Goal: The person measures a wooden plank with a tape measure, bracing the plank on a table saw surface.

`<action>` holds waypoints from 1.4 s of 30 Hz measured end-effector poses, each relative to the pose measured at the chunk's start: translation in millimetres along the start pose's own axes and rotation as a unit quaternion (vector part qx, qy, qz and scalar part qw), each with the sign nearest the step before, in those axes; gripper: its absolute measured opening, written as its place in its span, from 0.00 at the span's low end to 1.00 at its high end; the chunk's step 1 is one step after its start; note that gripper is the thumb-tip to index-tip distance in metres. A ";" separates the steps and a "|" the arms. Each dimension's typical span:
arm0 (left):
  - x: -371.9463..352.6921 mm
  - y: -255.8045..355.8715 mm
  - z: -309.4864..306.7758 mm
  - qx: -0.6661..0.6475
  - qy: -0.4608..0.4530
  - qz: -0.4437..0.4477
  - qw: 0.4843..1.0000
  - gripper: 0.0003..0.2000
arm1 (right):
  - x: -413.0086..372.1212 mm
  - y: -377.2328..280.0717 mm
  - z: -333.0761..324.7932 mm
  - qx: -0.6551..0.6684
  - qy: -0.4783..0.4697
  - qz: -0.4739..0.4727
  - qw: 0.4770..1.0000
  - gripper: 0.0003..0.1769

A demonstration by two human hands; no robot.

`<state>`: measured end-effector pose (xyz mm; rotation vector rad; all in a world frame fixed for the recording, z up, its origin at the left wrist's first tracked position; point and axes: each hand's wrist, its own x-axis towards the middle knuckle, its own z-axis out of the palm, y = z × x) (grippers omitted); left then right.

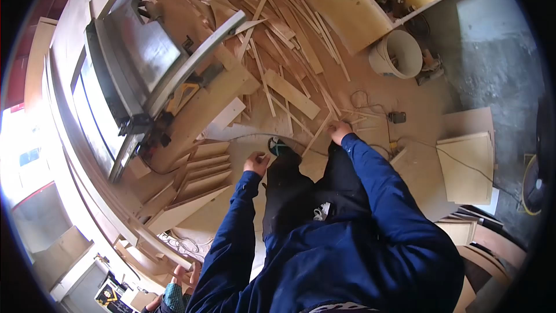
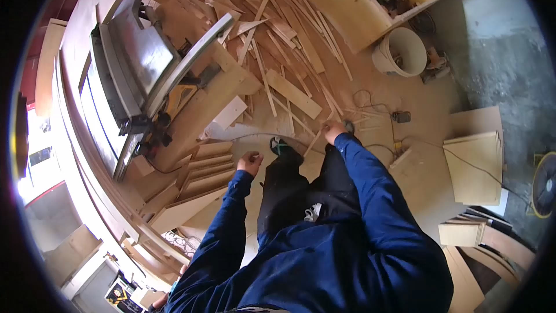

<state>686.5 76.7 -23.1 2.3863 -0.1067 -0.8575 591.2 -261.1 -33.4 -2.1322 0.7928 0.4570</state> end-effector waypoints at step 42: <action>558.4 88.1 342.4 -0.294 0.142 -0.446 0.833 0.44 | 285.2 17.7 -42.3 0.075 -0.501 -0.071 0.859 0.26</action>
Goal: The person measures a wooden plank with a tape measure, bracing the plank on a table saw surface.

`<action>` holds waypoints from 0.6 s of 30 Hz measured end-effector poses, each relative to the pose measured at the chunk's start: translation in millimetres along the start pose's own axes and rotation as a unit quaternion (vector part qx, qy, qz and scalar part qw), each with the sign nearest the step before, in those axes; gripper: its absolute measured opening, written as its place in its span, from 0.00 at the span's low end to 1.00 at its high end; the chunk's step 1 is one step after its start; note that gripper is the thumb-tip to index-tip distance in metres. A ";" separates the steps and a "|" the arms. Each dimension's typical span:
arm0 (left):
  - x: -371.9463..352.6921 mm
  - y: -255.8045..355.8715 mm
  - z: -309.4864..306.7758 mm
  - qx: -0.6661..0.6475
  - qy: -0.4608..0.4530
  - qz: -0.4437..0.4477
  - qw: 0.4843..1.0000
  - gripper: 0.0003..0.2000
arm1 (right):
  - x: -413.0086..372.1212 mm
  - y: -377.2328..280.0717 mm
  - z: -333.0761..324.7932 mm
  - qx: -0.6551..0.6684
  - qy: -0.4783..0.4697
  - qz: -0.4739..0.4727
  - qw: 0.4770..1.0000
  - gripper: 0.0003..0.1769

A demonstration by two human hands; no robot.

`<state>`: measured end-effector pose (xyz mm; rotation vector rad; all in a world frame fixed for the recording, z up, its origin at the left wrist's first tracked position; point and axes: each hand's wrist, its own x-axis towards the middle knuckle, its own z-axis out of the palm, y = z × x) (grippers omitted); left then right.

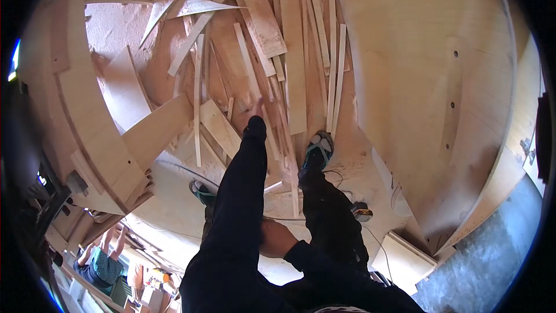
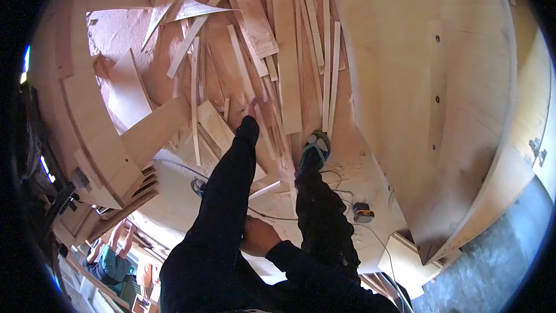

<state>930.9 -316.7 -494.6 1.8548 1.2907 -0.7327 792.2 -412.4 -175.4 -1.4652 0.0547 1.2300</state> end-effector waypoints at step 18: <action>-173.2 33.1 -143.6 0.246 0.149 0.375 0.881 0.41 | 5.6 11.2 0.3 0.145 0.228 0.023 0.962 0.27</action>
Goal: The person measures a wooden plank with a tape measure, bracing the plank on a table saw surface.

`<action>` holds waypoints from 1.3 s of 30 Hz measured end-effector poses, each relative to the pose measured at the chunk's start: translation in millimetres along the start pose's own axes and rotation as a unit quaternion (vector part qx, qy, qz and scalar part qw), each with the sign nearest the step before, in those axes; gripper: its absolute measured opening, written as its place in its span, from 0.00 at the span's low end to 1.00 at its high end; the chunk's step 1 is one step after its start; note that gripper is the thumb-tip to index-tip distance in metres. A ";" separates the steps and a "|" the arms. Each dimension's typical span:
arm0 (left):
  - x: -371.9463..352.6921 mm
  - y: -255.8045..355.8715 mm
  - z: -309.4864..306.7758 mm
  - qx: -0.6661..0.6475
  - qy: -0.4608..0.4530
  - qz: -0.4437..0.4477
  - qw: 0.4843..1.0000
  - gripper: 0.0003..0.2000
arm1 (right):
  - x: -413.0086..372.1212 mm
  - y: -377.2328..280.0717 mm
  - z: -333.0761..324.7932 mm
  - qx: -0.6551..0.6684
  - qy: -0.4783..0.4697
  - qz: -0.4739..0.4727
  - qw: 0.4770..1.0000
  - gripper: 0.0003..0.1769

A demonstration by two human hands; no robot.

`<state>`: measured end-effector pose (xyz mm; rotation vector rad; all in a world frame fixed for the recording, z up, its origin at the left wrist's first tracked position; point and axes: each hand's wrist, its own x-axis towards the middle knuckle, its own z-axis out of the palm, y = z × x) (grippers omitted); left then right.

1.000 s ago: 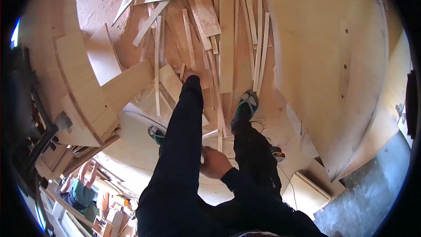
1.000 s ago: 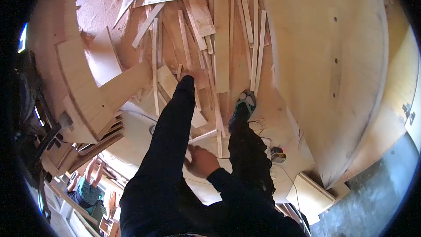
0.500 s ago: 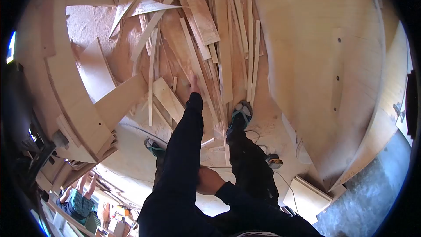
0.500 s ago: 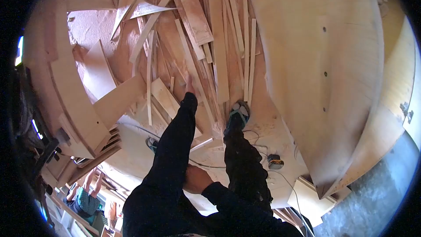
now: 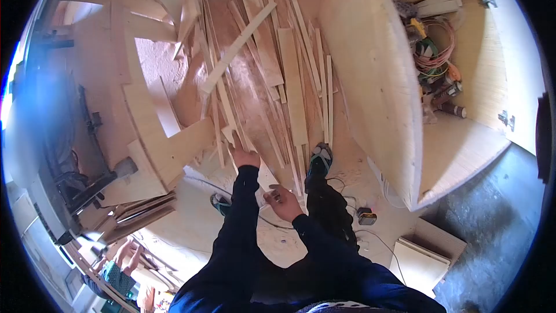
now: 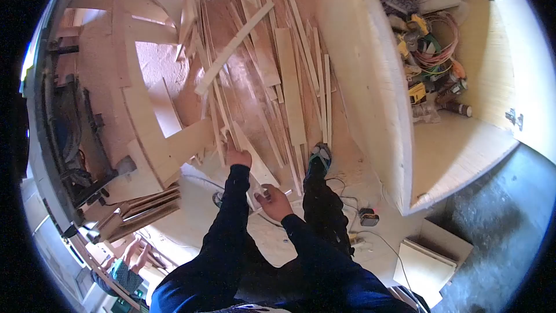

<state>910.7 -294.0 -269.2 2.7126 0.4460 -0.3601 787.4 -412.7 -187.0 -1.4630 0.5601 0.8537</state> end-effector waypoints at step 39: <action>-205.1 -37.8 -194.6 -0.669 -0.281 -0.123 0.678 0.11 | -201.7 -61.6 106.7 0.110 0.016 -0.065 0.992 0.52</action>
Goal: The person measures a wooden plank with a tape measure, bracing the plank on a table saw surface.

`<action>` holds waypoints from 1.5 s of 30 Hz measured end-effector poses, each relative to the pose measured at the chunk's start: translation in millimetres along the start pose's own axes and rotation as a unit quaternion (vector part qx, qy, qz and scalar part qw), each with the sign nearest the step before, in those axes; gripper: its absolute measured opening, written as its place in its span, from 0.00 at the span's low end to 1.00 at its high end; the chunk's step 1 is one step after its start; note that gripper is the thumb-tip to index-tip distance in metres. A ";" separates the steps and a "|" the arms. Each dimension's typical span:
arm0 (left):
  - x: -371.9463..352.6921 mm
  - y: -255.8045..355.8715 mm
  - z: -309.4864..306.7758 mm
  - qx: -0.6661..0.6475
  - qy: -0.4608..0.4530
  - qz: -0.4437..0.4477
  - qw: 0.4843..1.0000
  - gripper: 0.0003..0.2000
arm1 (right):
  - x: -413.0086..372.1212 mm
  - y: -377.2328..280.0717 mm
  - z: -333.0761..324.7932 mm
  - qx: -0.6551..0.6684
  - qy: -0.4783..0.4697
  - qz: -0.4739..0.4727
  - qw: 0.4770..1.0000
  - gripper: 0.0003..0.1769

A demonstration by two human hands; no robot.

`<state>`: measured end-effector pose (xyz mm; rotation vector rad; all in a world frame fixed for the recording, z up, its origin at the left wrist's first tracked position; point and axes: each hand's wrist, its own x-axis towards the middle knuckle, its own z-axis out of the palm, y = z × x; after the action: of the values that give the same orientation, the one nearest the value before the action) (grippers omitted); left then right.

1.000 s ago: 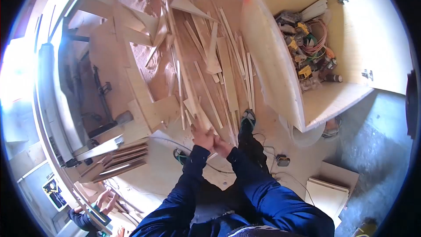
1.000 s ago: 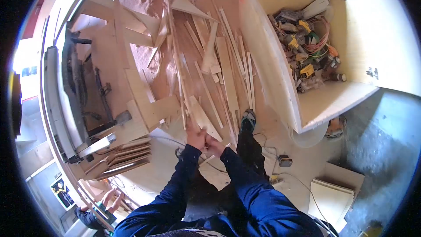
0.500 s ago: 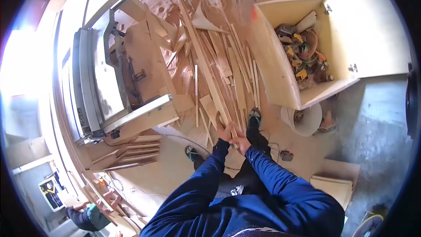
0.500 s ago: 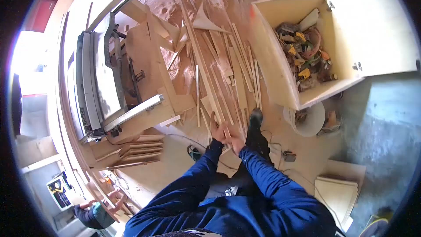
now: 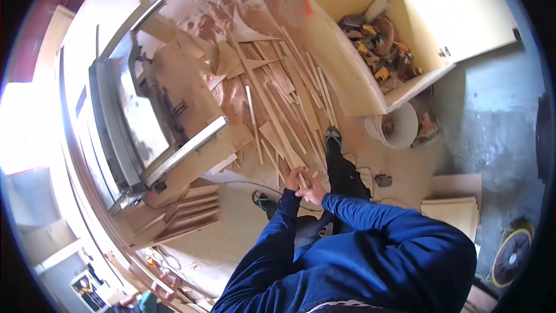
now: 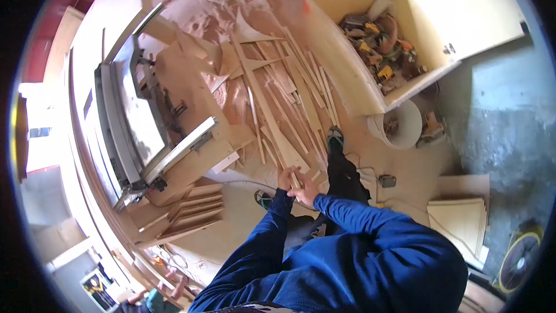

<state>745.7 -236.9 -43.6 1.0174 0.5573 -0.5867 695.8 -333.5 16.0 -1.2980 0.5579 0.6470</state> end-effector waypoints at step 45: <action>-299.5 298.7 -306.3 0.191 0.301 0.419 0.835 0.14 | -94.2 -94.3 440.9 -0.188 -0.108 -0.318 0.923 0.21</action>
<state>687.3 214.3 212.9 1.7053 0.4733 0.4579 704.1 74.6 229.5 -1.6306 -0.1927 0.3457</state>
